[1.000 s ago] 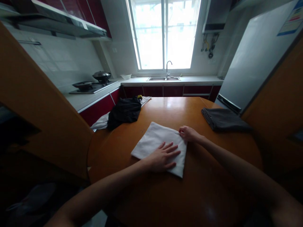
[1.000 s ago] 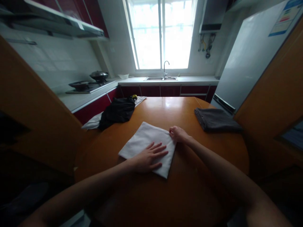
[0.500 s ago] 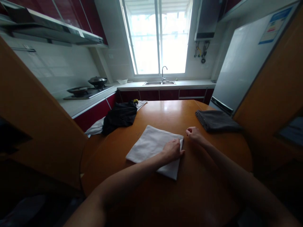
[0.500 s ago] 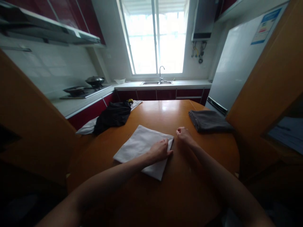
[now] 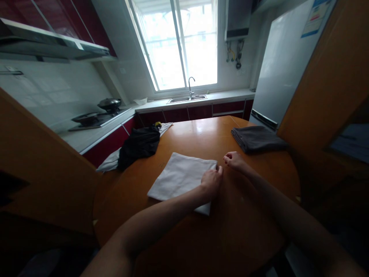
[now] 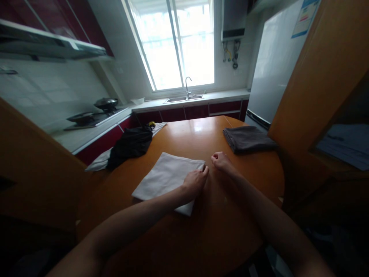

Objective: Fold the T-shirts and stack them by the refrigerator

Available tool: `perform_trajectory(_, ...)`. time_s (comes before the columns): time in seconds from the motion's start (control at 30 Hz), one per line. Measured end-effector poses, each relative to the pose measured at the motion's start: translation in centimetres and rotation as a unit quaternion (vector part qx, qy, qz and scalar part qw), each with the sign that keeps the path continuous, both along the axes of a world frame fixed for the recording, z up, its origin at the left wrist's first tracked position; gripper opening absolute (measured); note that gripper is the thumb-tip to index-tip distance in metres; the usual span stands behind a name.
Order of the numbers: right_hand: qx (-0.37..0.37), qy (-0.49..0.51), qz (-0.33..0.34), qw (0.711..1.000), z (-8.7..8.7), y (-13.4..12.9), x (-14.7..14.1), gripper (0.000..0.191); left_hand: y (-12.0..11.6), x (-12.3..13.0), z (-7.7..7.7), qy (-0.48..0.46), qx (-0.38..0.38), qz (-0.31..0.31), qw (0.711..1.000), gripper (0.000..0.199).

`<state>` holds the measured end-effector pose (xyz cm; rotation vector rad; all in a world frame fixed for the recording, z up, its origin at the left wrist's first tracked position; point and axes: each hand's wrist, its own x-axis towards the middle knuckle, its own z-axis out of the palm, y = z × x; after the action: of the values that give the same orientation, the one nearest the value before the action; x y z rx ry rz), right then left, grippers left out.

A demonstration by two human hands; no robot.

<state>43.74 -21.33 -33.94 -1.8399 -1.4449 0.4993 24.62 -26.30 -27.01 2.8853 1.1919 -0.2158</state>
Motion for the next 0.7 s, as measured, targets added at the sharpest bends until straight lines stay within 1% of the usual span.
perform_trajectory(0.07, -0.002, 0.01, 0.001, 1.0, -0.2, 0.0, 0.1, 0.018, 0.0, -0.2, -0.2, 0.005, 0.0, 0.003, 1.0, 0.036)
perform_trajectory(0.13, -0.005, 0.021, 0.001, 1.0, -0.3, 0.0, 0.1, 0.019, 0.1, -0.4, -0.4, 0.003, 0.004, 0.033, 0.999, 0.034)
perform_trajectory(0.23, -0.009, 0.04, -0.001, 0.999, -0.3, 0.0, 0.0, 0.019, 0.2, -0.8, -0.4, -0.016, 0.004, 0.073, 0.997, 0.036)
perform_trajectory(0.33, -0.015, 0.067, -0.002, 0.998, -0.1, -0.2, -0.2, 0.018, 0.3, -1.4, 0.3, -0.029, -0.022, 0.068, 0.997, 0.039)
perform_trajectory(0.4, -0.02, 0.094, -0.001, 0.995, 0.1, -0.4, -0.6, 0.016, 0.6, -1.9, 1.3, -0.046, -0.032, 0.048, 0.997, 0.039)
perform_trajectory(0.5, -0.028, 0.156, 0.002, 0.987, 0.6, -0.9, -2.4, 0.012, 2.0, -3.3, 3.9, -0.066, -0.019, 0.022, 0.997, 0.036)
perform_trajectory(0.6, -0.038, 0.234, 0.012, 0.971, 1.1, -1.7, -5.9, 0.014, 4.5, -5.2, 7.9, -0.091, 0.022, 0.033, 0.995, 0.034)
perform_trajectory(0.67, -0.051, 0.326, 0.027, 0.943, 1.2, -2.4, -8.8, 0.015, 6.3, -6.7, 11.1, -0.127, 0.034, 0.051, 0.99, 0.03)
perform_trajectory(0.7, -0.058, 0.391, 0.035, 0.918, 1.3, -2.6, -10.3, 0.014, 7.2, -7.4, 12.7, -0.146, 0.03, 0.059, 0.987, 0.028)
